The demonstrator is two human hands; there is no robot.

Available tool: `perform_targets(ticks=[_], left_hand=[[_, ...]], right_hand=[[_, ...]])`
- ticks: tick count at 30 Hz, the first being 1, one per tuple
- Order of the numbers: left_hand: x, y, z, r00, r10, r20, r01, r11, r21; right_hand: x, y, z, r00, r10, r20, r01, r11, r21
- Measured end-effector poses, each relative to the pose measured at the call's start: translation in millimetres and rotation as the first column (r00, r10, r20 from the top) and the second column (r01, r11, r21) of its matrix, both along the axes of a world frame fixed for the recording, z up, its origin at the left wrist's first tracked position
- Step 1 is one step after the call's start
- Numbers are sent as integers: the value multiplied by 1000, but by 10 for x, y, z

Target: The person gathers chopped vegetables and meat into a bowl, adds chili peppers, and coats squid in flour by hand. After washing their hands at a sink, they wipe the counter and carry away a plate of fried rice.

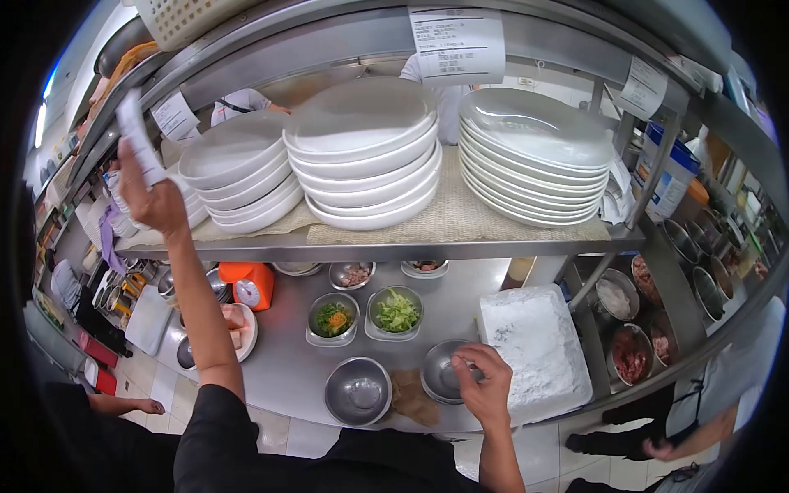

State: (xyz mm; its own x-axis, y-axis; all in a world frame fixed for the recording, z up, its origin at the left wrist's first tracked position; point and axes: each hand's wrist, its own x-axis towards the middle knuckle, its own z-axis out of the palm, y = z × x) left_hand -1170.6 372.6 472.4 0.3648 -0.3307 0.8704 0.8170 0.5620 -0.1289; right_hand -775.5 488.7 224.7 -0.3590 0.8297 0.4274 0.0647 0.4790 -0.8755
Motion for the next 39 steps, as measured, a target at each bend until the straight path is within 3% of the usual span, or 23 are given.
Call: perform_targets(ticks=[1, 4, 14, 16, 18, 21, 24, 31, 34, 36, 37, 38, 39], left_hand=[[-96, 81, -3, 997, 8, -73, -16, 994, -106], [-195, 201, -193, 992, 85, 90, -51, 941, -333], [-195, 145, 76, 996, 21, 84, 14, 916, -401], [-179, 155, 140, 994, 105, 18, -90, 923, -373], [-180, 151, 116, 997, 78, 15, -65, 906, -418], [-150, 149, 34, 961, 193, 198, -97, 906, -411], [-148, 139, 10, 952, 175, 251, -40, 884, -465], [-97, 83, 114, 959, 190, 210, -60, 860, -507], [10, 22, 152, 937, 205, 283, -39, 866, -498], [200, 38, 143, 954, 161, 255, -71, 942, -329], [313, 67, 116, 954, 160, 253, -70, 942, -329], [446, 111, 77, 918, -119, 379, 248, 917, -313], [582, 168, 39, 786, -374, 493, 540, 803, -252]], right_hand=[[1, 2, -10, 1000, -7, 1, 7, 1000, 2], [3, -10, -28, 1000, 8, 8, -8, 1000, -9], [-34, -16, -3, 999, 4, 48, -3, 1000, -4], [-60, -25, 1, 999, 1, 54, -2, 1000, 14], [-76, -23, -17, 999, 20, 42, -21, 1000, 23], [-73, -32, -32, 998, 19, 54, -21, 1000, 21], [-47, -38, -12, 998, 18, 64, -19, 1000, 18], [146, 141, 51, 998, 9, 57, -10, 1000, 27], [324, 460, 262, 994, -102, -39, 107, 980, 168], [494, 768, 570, 976, -192, -107, 218, 909, 355], [583, 984, 675, 954, -154, -258, 231, 925, 301], [639, 1018, 1030, 946, -165, -279, 230, 948, 220], [670, 1149, 1300, 914, -208, -350, 293, 932, 212]])
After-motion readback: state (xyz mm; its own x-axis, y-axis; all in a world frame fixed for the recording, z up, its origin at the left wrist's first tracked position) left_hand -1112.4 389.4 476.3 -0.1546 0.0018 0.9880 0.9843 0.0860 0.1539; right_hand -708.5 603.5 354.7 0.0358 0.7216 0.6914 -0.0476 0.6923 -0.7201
